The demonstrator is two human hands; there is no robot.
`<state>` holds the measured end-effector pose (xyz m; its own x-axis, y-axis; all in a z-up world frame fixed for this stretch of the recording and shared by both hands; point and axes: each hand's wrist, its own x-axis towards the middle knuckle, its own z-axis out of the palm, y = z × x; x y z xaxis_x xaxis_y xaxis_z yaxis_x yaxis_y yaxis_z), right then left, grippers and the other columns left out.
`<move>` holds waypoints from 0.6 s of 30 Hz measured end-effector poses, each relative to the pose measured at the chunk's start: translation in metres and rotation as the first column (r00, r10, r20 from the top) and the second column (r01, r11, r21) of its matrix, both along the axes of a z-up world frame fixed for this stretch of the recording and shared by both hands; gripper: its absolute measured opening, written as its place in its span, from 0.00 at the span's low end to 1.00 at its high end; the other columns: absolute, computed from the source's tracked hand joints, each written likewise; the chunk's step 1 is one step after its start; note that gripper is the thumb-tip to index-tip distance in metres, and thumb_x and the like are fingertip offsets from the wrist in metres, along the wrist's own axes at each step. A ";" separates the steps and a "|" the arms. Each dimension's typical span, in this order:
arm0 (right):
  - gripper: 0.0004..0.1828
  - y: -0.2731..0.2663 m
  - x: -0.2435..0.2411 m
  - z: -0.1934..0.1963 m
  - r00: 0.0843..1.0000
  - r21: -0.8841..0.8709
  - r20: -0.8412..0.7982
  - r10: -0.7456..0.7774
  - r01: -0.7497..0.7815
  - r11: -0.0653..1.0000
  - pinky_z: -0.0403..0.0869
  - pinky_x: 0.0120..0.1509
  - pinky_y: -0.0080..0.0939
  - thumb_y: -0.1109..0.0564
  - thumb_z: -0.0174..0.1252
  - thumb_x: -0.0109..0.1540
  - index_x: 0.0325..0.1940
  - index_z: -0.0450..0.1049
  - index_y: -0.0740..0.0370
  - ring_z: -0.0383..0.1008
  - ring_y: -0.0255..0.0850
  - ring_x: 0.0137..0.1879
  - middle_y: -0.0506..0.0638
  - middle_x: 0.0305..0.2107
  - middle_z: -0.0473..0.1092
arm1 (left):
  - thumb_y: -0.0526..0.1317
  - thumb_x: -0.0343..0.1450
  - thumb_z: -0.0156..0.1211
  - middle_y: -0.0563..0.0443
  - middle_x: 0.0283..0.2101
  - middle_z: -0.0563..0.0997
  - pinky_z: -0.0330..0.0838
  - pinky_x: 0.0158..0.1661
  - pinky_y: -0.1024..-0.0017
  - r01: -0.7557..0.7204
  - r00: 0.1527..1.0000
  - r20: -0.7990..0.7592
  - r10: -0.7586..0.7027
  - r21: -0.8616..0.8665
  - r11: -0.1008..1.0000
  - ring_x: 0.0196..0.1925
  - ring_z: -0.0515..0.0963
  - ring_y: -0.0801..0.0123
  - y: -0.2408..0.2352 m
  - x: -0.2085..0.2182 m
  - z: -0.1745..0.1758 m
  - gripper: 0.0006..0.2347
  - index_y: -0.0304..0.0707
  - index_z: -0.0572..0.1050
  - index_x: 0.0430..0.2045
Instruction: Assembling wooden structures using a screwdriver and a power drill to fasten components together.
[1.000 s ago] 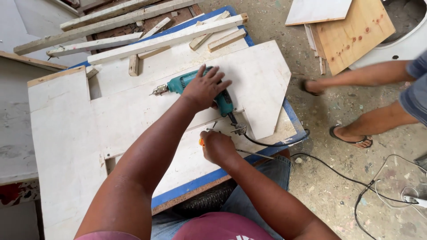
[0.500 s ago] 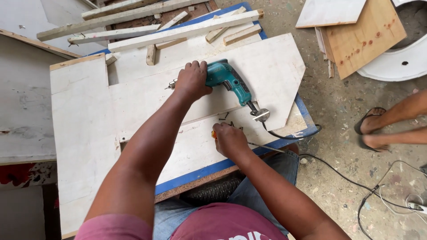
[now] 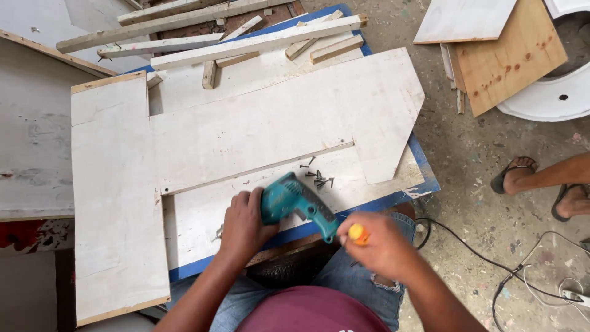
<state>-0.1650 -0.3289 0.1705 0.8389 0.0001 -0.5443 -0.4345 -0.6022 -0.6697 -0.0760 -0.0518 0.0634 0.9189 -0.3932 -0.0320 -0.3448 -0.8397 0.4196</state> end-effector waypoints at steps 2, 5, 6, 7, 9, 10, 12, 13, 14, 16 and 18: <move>0.06 -0.023 0.012 -0.016 0.981 0.026 0.166 -0.095 0.092 0.995 0.75 0.42 0.40 0.60 0.66 0.56 0.37 0.84 0.54 0.76 0.39 0.35 0.49 0.30 0.80 | 0.48 0.59 0.73 0.42 0.48 0.70 0.70 0.44 0.54 -0.016 0.996 -0.082 0.022 0.076 0.997 0.50 0.72 0.46 -0.001 -0.007 -0.004 0.35 0.41 0.63 0.60; 0.09 -0.043 0.044 -0.031 0.888 0.060 0.377 -0.262 0.259 0.964 0.73 0.44 0.49 0.60 0.63 0.55 0.38 0.84 0.58 0.76 0.47 0.36 0.58 0.27 0.78 | 0.52 0.65 0.71 0.42 0.52 0.68 0.72 0.50 0.55 -0.047 0.984 -0.164 0.071 0.146 0.988 0.56 0.72 0.49 0.000 -0.013 -0.005 0.37 0.38 0.59 0.66; 0.10 -0.050 0.056 -0.034 0.840 0.060 0.430 -0.331 0.339 0.939 0.72 0.44 0.47 0.58 0.63 0.56 0.41 0.83 0.57 0.75 0.46 0.37 0.57 0.28 0.77 | 0.54 0.66 0.71 0.42 0.52 0.69 0.72 0.50 0.55 -0.069 0.982 -0.163 0.092 0.140 0.988 0.56 0.72 0.49 -0.001 -0.014 -0.004 0.37 0.37 0.59 0.66; 0.10 -0.056 0.068 -0.043 0.838 0.057 0.434 -0.332 0.342 0.938 0.72 0.44 0.47 0.58 0.63 0.56 0.41 0.83 0.57 0.75 0.46 0.37 0.57 0.28 0.77 | 0.54 0.66 0.71 0.42 0.52 0.69 0.72 0.50 0.55 -0.066 0.983 -0.161 0.088 0.136 0.989 0.56 0.72 0.49 -0.001 -0.014 -0.004 0.37 0.37 0.59 0.66; 0.12 -0.072 0.094 -0.058 0.790 0.060 0.486 -0.375 0.398 0.915 0.71 0.42 0.41 0.56 0.64 0.55 0.42 0.84 0.52 0.73 0.39 0.35 0.50 0.27 0.76 | 0.56 0.66 0.71 0.42 0.53 0.70 0.74 0.51 0.56 -0.063 0.981 -0.166 0.098 0.203 0.977 0.57 0.73 0.49 -0.004 -0.010 -0.002 0.38 0.38 0.59 0.66; 0.12 -0.077 0.105 -0.062 0.788 0.059 0.488 -0.376 0.400 0.914 0.71 0.42 0.41 0.56 0.64 0.55 0.42 0.84 0.52 0.73 0.39 0.35 0.50 0.27 0.76 | 0.56 0.66 0.71 0.42 0.53 0.70 0.74 0.51 0.56 -0.061 0.982 -0.165 0.095 0.200 0.978 0.57 0.73 0.49 -0.005 -0.007 0.005 0.38 0.38 0.59 0.66; 0.13 -0.089 0.125 -0.072 0.830 -0.033 0.410 -0.378 0.427 0.904 0.73 0.43 0.43 0.50 0.65 0.55 0.43 0.84 0.48 0.76 0.42 0.37 0.49 0.29 0.77 | 0.58 0.63 0.72 0.43 0.56 0.71 0.74 0.54 0.55 -0.010 0.967 -0.243 0.080 0.276 0.961 0.61 0.73 0.50 -0.007 -0.004 0.016 0.40 0.42 0.58 0.67; 0.13 -0.089 0.128 -0.072 0.831 -0.037 0.407 -0.379 0.429 0.902 0.73 0.43 0.43 0.50 0.65 0.55 0.43 0.84 0.48 0.76 0.42 0.37 0.49 0.29 0.77 | 0.58 0.63 0.72 0.43 0.56 0.71 0.74 0.54 0.55 -0.006 0.966 -0.248 0.077 0.273 0.962 0.61 0.73 0.50 -0.007 0.002 0.027 0.40 0.42 0.58 0.67; 0.13 -0.090 0.131 -0.073 0.873 -0.113 0.346 -0.345 0.403 0.908 0.74 0.43 0.44 0.51 0.64 0.55 0.43 0.84 0.48 0.77 0.45 0.37 0.50 0.30 0.77 | 0.63 0.62 0.71 0.42 0.57 0.73 0.73 0.55 0.54 0.041 0.946 -0.320 0.056 0.289 0.956 0.62 0.74 0.50 -0.007 0.009 0.038 0.42 0.40 0.61 0.67; 0.13 -0.090 0.138 -0.075 0.905 -0.188 0.288 -0.312 0.373 0.908 0.75 0.43 0.46 0.52 0.63 0.55 0.43 0.85 0.48 0.78 0.48 0.38 0.52 0.30 0.78 | 0.68 0.60 0.69 0.42 0.58 0.76 0.73 0.56 0.52 0.089 0.923 -0.383 0.033 0.297 0.951 0.64 0.74 0.50 -0.016 0.031 0.045 0.45 0.38 0.64 0.66; 0.13 -0.090 0.139 -0.080 0.911 -0.194 0.268 -0.313 0.369 0.909 0.76 0.41 0.46 0.55 0.63 0.55 0.43 0.85 0.54 0.78 0.47 0.35 0.54 0.28 0.77 | 0.55 0.69 0.65 0.45 0.44 0.83 0.73 0.49 0.53 0.049 0.988 -0.151 -0.020 0.191 0.980 0.53 0.80 0.50 -0.034 0.054 0.040 0.23 0.43 0.79 0.53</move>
